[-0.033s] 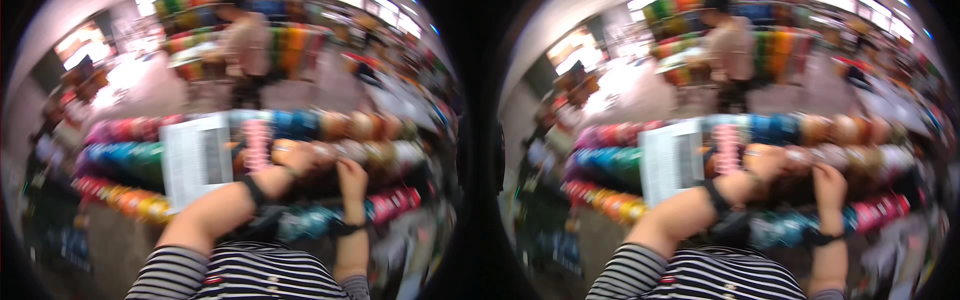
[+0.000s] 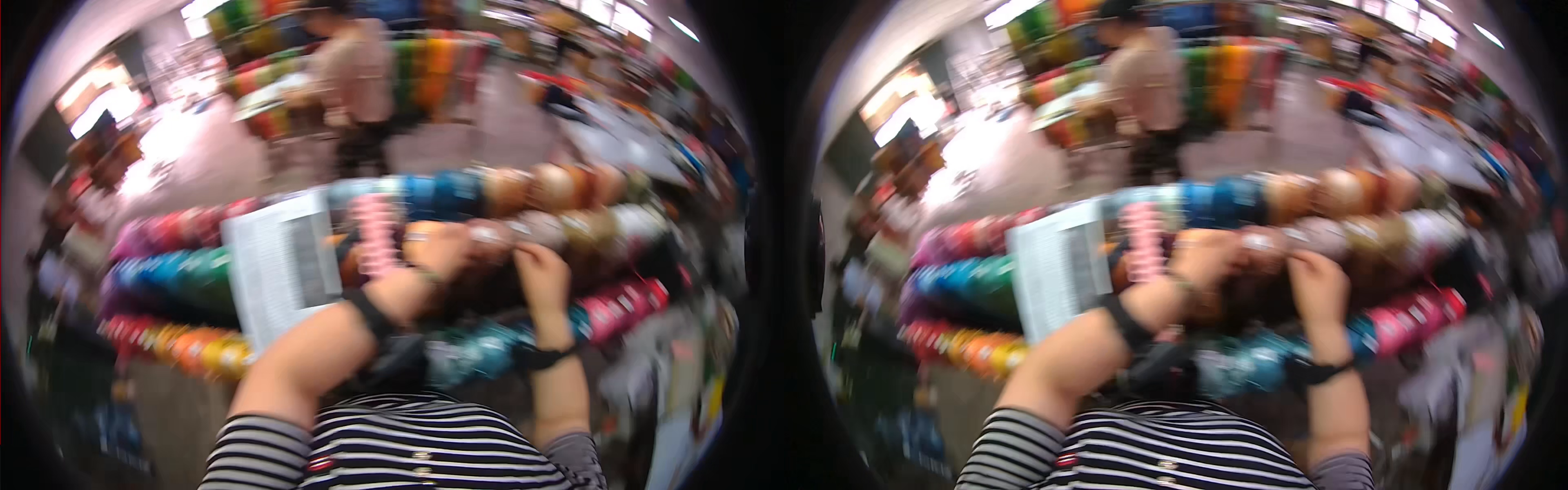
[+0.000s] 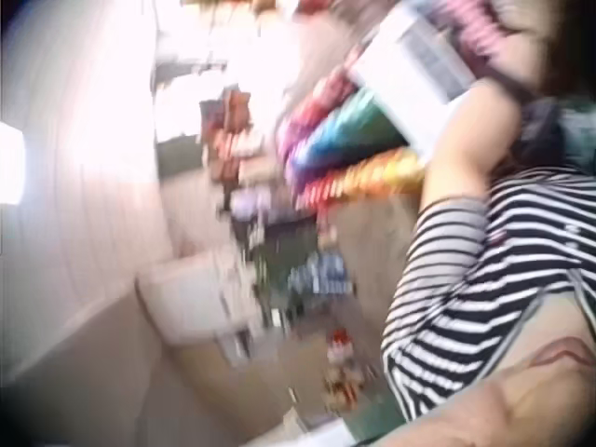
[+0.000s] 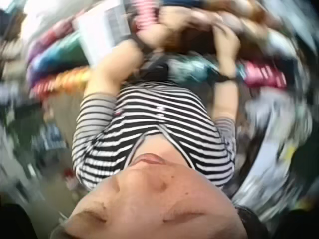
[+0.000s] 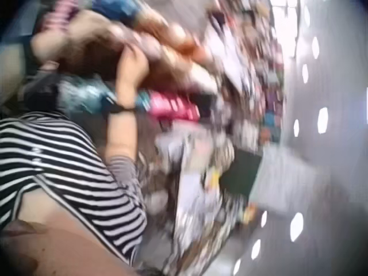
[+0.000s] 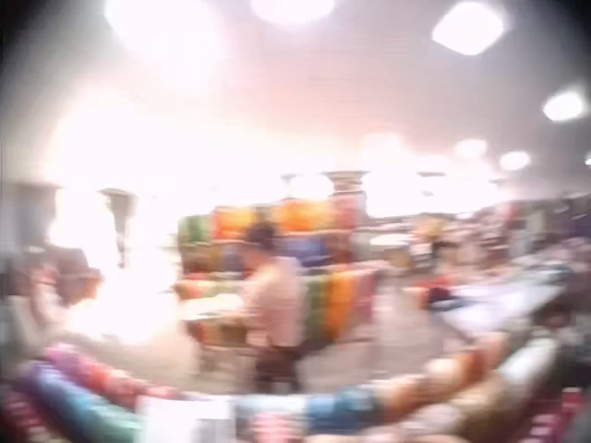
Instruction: The person selects strands of thread from a rack, compares them to a reference sheet, and threads them through holes in a pink plastic organizer by hand. They move between different racks of thread, pulling out specific colors and securing them to the organizer while referring to the sheet.
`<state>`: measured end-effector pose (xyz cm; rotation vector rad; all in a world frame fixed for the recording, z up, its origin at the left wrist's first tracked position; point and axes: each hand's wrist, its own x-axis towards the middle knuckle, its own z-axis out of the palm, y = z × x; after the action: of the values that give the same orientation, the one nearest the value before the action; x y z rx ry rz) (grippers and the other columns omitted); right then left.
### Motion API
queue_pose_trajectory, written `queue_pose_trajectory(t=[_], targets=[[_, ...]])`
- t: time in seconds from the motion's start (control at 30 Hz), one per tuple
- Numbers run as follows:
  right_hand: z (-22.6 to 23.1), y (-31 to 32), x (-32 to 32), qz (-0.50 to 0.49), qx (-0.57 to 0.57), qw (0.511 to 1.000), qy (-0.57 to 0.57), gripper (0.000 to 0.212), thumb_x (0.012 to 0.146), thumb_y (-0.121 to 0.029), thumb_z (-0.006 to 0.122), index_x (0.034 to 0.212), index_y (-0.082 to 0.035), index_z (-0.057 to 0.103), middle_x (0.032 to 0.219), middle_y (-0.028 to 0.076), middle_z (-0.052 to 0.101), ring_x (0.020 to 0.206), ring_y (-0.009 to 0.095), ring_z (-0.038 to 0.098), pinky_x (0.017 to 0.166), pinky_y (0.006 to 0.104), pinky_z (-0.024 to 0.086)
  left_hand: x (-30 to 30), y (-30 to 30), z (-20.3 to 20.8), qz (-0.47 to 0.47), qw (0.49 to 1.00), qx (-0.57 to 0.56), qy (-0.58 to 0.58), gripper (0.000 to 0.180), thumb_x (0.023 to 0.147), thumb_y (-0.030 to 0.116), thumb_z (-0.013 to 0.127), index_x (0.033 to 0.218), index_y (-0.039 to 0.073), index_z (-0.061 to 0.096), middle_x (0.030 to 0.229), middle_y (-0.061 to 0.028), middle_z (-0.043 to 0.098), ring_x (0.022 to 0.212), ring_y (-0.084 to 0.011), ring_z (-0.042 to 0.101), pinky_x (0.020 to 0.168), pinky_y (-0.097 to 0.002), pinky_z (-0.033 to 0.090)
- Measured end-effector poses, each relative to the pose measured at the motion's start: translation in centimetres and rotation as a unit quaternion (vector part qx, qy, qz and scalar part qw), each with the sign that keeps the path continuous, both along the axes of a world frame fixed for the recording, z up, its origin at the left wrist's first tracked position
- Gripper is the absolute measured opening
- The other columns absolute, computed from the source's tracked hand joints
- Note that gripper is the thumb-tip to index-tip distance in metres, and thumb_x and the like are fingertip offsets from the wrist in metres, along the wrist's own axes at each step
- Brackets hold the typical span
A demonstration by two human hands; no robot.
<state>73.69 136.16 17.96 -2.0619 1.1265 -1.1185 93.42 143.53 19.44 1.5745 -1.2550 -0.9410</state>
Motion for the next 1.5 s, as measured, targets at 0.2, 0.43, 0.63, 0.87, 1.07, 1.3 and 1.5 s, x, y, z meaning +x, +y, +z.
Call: queue_pose_trajectory(t=[0.2,0.43,0.63,0.87,1.07,1.3,1.5], targets=[[-2.9,-0.7,-1.0,-0.033,-0.033,0.999,0.002,0.016,0.081,-0.016,0.067,0.093,-0.007,0.071,0.088,0.014,0.068,0.081,0.031,0.066,0.074,0.0381,0.052,-1.0,-0.3,0.0,0.077,0.959,0.062,0.265,0.01,0.094,0.019,0.059,0.093,0.01,0.063,0.078,0.0031,0.064,0.064,-0.0054,0.059,0.052,-0.0164,0.04],[-2.8,-1.5,-0.1,-0.08,0.014,0.996,0.046,0.013,0.083,-0.02,0.064,0.085,-0.008,0.07,0.082,0.013,0.067,0.079,0.032,0.065,0.069,0.0413,0.051,-1.7,-0.2,1.2,0.066,0.964,0.076,0.246,0.012,0.096,0.021,0.056,0.097,0.012,0.063,0.081,0.0059,0.062,0.067,-0.0031,0.057,0.054,-0.0161,0.038],[-3.4,-2.1,-0.1,-0.089,0.005,0.995,0.053,0.015,0.081,-0.02,0.067,0.084,-0.006,0.07,0.08,0.014,0.068,0.077,0.032,0.066,0.069,0.04,0.051,-2.7,-0.6,1.5,0.074,0.966,0.078,0.235,0.012,0.096,0.02,0.056,0.097,0.011,0.063,0.081,0.0055,0.062,0.066,-0.0038,0.057,0.054,-0.0164,0.038],[-2.5,-1.2,0.0,-0.069,0.067,0.995,0.0,0.019,0.084,-0.025,0.064,0.081,-0.007,0.07,0.081,0.014,0.067,0.077,0.034,0.065,0.068,0.0429,0.051,-3.4,-0.8,1.2,0.066,0.965,0.078,0.243,0.012,0.096,0.022,0.056,0.096,0.011,0.062,0.079,0.0049,0.062,0.067,-0.0047,0.058,0.055,-0.0171,0.039],[-4.7,-2.3,-0.4,-0.022,0.125,0.99,-0.067,0.017,0.084,-0.021,0.066,0.083,-0.004,0.069,0.075,0.015,0.067,0.07,0.029,0.066,0.065,0.0376,0.051,-3.5,-1.1,0.9,0.06,0.963,0.082,0.251,0.011,0.096,0.021,0.057,0.095,0.011,0.062,0.078,0.0043,0.062,0.066,-0.0052,0.058,0.054,-0.017,0.039],[-2.2,0.6,-1.3,0.113,0.211,0.928,-0.286,0.012,0.091,-0.012,0.061,0.09,-0.001,0.065,0.076,0.005,0.065,0.069,0.01,0.059,0.065,0.0278,0.048,-3.4,-1.5,0.1,-0.006,0.959,0.132,0.251,0.015,0.095,0.022,0.058,0.098,0.009,0.066,0.083,0.003,0.064,0.07,-0.0045,0.058,0.057,-0.018,0.041],[-1.0,4.1,-1.9,0.156,0.068,0.982,-0.082,0.014,0.086,-0.012,0.066,0.096,-0.002,0.068,0.084,0.011,0.066,0.077,0.018,0.064,0.071,0.03,0.05,-3.7,-1.1,0.8,-0.078,0.94,0.133,0.306,0.017,0.097,0.025,0.056,0.099,0.012,0.066,0.094,0.0006,0.067,0.079,-0.006,0.056,0.067,-0.0205,0.04]])
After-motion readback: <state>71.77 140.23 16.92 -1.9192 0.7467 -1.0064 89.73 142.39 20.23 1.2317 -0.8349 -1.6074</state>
